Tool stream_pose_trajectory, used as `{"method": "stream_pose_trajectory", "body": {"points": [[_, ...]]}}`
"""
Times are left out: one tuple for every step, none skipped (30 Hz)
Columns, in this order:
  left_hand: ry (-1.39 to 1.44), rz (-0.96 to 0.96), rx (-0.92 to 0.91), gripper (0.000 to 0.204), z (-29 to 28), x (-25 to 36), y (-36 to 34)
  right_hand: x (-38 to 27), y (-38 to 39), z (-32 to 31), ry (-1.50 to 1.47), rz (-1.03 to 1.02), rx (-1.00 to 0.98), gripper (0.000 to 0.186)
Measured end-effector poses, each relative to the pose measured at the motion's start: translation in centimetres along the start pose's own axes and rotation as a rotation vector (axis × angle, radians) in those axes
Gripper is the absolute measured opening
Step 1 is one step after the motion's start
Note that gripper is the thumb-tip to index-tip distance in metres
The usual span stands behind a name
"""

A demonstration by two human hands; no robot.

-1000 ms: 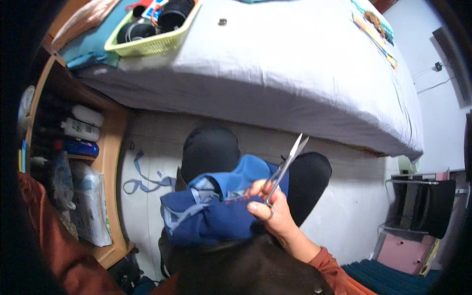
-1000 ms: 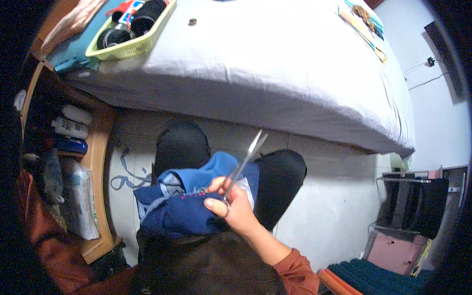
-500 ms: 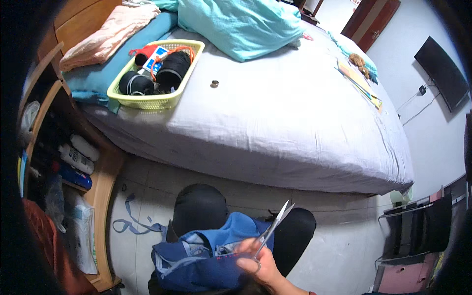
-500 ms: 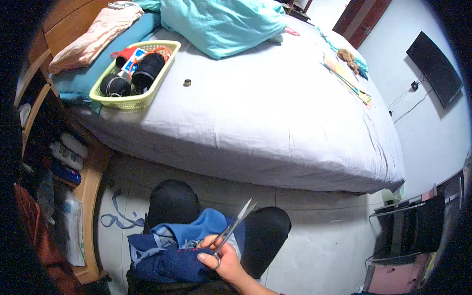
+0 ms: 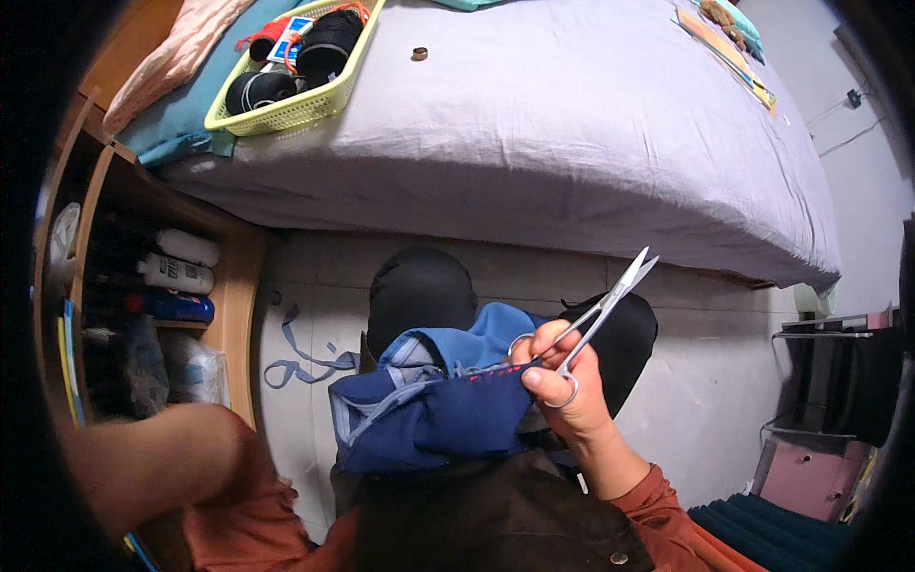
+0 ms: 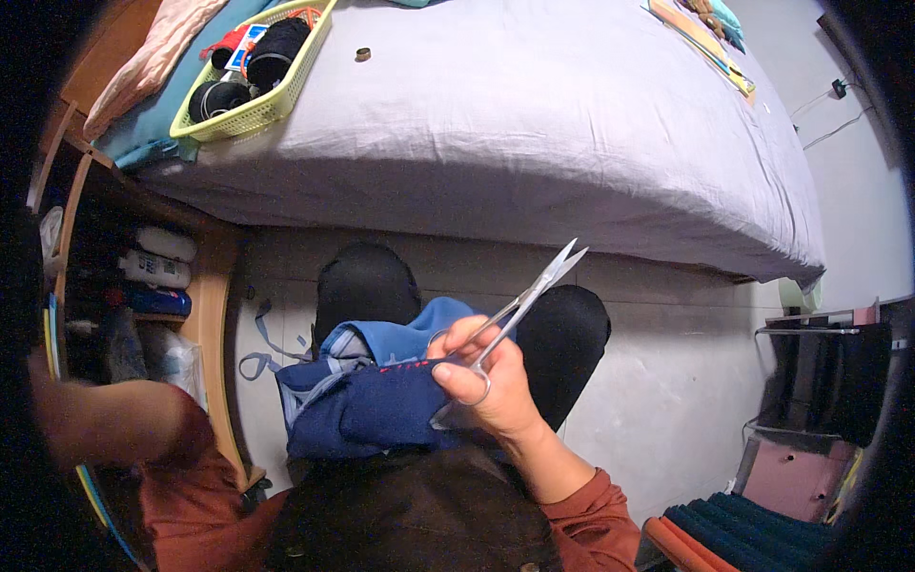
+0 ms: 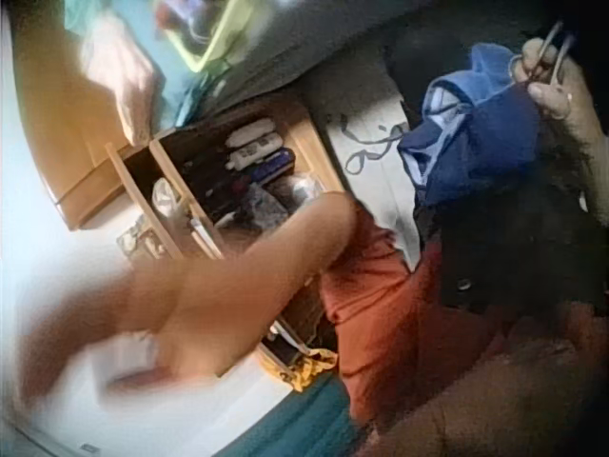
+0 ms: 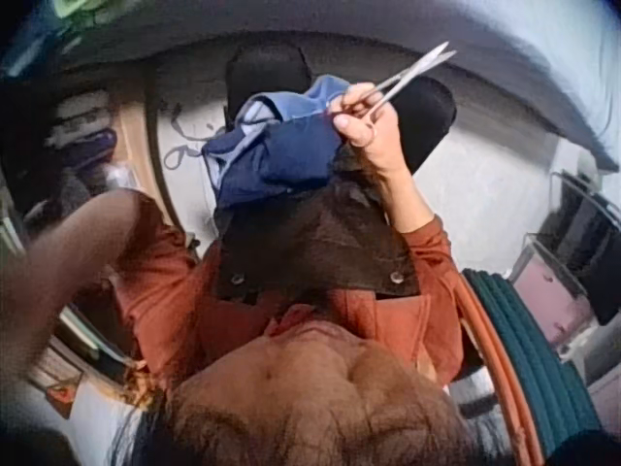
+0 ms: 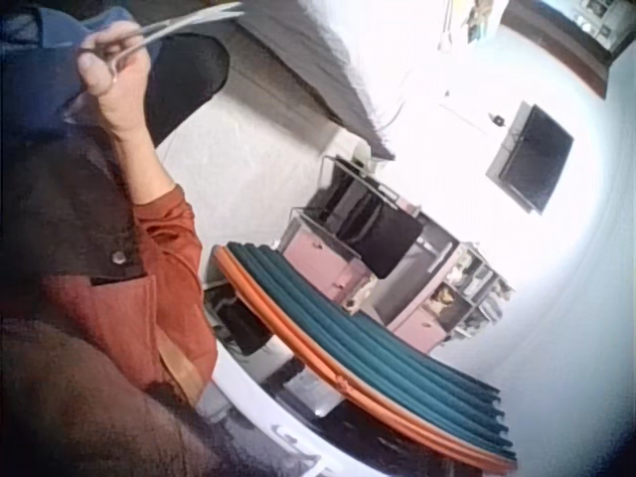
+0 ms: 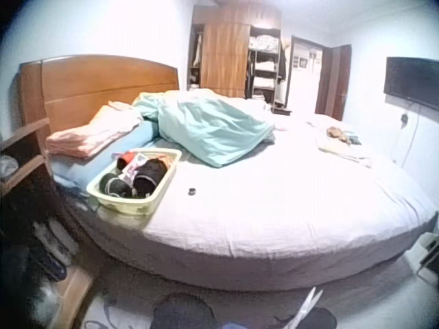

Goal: The person uses shears to cut and trim threads and fabric on a blue backpack. They repeatedly snip small sections of the bag's seam and zipper area while holding the bag on their lap.

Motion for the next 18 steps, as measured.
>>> {"method": "stream_pose_trajectory", "body": {"points": [[0.062, -0.127, -0.078, 0.036, 2.9, -1.4, 0.7, -0.7, -0.2, -0.3, 0.007, 0.015, 0.019, 0.03], [0.153, -0.29, -0.204, 0.036, 6.2, -3.6, 2.4, -1.4, -0.4, -0.4, 0.026, -0.031, 0.037, 0.03], [0.232, -0.452, -0.3, 0.037, 9.0, -4.9, 5.2, -2.0, -0.8, 0.4, 0.034, -0.064, 0.013, 0.03], [0.35, -0.524, -0.362, 0.033, 10.7, -5.9, 7.7, -2.5, -1.3, 1.2, 0.059, -0.128, -0.043, 0.03], [0.307, -0.611, -0.396, 0.037, 12.0, -6.7, 10.2, -2.9, -1.4, 1.4, 0.101, -0.167, -0.052, 0.03], [0.19, -0.59, -0.564, 0.034, 12.7, -7.0, 11.1, -3.2, -1.4, 1.6, 0.134, -0.2, -0.055, 0.029], [0.213, -0.642, -0.595, 0.028, 12.8, -7.4, 12.0, -3.5, -1.3, 1.8, 0.166, -0.233, -0.059, 0.029], [0.283, -0.742, -0.556, 0.025, 13.0, -7.9, 12.8, -3.6, -1.4, 1.6, 0.197, -0.237, -0.071, 0.028], [0.352, -0.842, -0.517, 0.022, 13.2, -8.3, 13.5, -3.4, -1.2, 1.3, 0.232, -0.193, -0.047, 0.028], [0.433, -0.941, -0.487, 0.022, 13.4, -8.6, 14.2, -3.1, -1.1, 1.0, 0.267, -0.149, -0.024, 0.028], [0.512, -1.041, -0.452, 0.021, 13.6, -8.9, 14.8, -2.8, -1.0, 0.6, 0.3, -0.104, -0.004, 0.028], [0.596, -1.139, -0.415, 0.021, 13.8, -9.2, 15.4, -2.7, -0.8, 0.1, 0.33, -0.083, 0.013, 0.027], [0.568, -1.14, -0.465, 0.021, 13.8, -9.3, 15.5, -2.6, -0.6, -0.2, 0.287, -0.067, 0.023, 0.027], [0.539, -1.139, -0.515, 0.022, 13.5, -9.4, 15.5, -2.5, -0.4, -0.5, 0.28, -0.056, 0.011, 0.028], [0.516, -1.127, -0.566, 0.022, 13.6, -9.5, 15.4, -2.7, -0.4, -0.8, 0.281, -0.054, 0.0, 0.028], [0.545, -1.085, -0.578, 0.021, 13.8, -9.5, 15.5, -2.6, -0.4, -0.8, 0.26, -0.051, 0.005, 0.029], [0.585, -1.079, -0.568, 0.02, 14.0, -9.4, 15.5, -2.4, -0.5, -0.9, 0.226, -0.035, 0.004, 0.029], [0.625, -1.068, -0.56, 0.019, 14.2, -9.4, 15.4, -2.2, -0.5, -1.0, 0.194, -0.023, 0.004, 0.029]]}}
Point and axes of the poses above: each hand's wrist, its own y-axis away from the middle knuckle, its own z-axis out of the palm, x = y × z, the point moved 5 cm from there along -y, towards the middle knuckle, and after that the axes turned 12 degrees about y, right-handed, at the moved point
